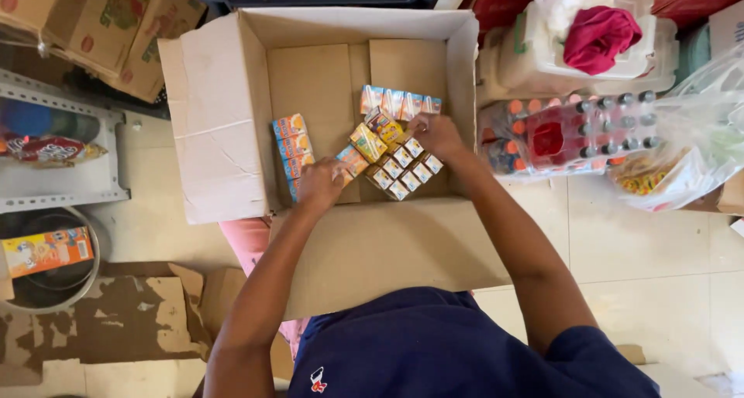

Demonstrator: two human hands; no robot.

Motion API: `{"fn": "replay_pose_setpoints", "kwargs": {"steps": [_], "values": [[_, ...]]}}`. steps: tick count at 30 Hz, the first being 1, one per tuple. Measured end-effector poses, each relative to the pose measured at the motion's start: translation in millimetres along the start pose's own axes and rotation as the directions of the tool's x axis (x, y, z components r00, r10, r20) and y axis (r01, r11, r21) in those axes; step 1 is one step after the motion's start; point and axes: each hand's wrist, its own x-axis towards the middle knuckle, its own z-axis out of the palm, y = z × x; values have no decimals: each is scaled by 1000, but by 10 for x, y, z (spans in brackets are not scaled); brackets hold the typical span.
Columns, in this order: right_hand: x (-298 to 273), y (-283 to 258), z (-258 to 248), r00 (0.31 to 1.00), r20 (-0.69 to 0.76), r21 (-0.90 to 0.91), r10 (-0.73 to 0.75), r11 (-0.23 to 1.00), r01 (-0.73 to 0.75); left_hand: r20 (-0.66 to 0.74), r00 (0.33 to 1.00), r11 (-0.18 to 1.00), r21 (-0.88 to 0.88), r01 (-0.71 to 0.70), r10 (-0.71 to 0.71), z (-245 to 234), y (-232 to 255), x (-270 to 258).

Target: Stocking and organizing small juice boxes on a shelf from a cardboard box.

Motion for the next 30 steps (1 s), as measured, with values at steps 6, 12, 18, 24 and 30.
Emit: {"fn": "replay_pose_setpoints", "kwargs": {"steps": [6,12,18,24,30], "values": [[120,-48,862,993,103,-174,52,984,-34,55,992,989,-96,117,-112,148,-10,-209],[117,-799,960,951,176,-588,253,802,-104,102,980,975,-127,181,-168,208,-22,-290],[146,-579,1213,987,57,-665,148,743,-73,124,979,971,-155,183,-165,162,65,-304],[222,-529,880,996,33,-380,82,923,-63,127,974,961,-183,206,-185,225,29,-278],[296,-598,452,972,103,26,210,976,-214,176,944,902,-289,320,-278,123,47,-175]]}}
